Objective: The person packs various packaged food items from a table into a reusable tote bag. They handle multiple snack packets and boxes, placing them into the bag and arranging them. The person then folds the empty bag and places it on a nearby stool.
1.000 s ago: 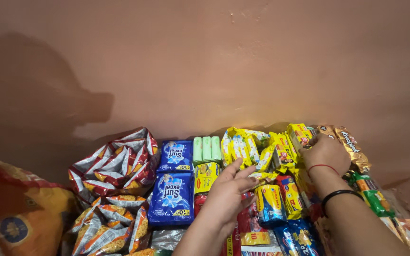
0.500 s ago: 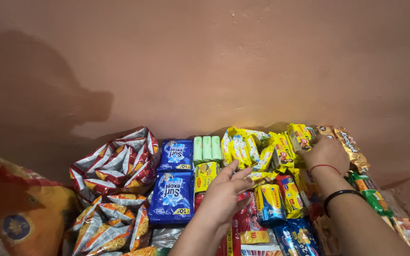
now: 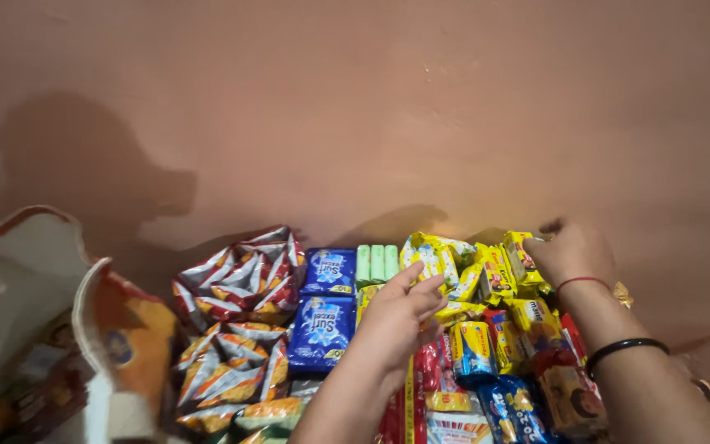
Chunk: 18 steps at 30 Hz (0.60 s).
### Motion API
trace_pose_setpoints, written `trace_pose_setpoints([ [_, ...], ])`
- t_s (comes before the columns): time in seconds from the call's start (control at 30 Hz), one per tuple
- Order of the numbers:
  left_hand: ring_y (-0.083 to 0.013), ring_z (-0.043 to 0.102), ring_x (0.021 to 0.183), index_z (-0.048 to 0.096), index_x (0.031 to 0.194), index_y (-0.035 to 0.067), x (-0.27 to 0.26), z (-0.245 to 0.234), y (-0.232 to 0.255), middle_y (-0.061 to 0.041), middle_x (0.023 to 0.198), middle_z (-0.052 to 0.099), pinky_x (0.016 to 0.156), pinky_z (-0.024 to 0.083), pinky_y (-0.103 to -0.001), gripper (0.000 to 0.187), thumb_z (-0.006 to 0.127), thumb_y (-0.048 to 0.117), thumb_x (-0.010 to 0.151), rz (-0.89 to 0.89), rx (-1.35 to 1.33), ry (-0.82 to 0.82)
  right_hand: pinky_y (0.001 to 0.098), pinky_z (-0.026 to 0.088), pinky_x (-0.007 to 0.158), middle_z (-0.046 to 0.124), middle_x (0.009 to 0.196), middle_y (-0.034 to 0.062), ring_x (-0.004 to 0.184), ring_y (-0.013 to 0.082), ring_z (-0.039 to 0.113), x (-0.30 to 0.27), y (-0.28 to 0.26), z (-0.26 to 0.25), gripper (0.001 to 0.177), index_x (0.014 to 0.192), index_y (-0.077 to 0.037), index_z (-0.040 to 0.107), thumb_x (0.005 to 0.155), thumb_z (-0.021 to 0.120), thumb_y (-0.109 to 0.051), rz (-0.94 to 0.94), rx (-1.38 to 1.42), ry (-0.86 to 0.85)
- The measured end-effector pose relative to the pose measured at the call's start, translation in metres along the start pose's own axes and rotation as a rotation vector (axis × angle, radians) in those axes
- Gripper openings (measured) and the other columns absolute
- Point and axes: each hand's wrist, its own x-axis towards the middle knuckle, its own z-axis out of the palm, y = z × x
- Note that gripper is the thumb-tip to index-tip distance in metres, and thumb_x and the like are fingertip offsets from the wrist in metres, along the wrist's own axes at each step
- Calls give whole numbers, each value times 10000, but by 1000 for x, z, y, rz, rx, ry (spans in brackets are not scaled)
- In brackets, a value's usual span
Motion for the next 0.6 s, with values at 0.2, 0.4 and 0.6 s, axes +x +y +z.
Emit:
trace_pose_setpoints([
  [0.2,-153,602,1114,425,1540,175,-42,-12,28,-13,1415,644,831,489,-340,680,571,82,883,144,-92,-58,426,612,825,785,1090,158,940,290,773,-39,-55,-45,425,1143,-94,767,802,774,-347,-251,252,-125],
  [0.4,-148,639,1138,550,1419,135,-103,-43,63,-13,1346,673,843,510,-326,492,565,142,927,276,-106,50,369,596,823,804,1018,118,915,218,769,-108,-128,-89,380,1074,-67,788,801,810,-331,-571,296,-154],
  [0.6,-151,621,1025,605,1340,161,-155,-93,83,15,1232,695,833,505,-335,417,576,137,924,292,-309,179,347,623,768,813,1009,71,873,196,787,-199,-195,-102,346,1127,-92,757,805,749,-219,-723,411,-325],
])
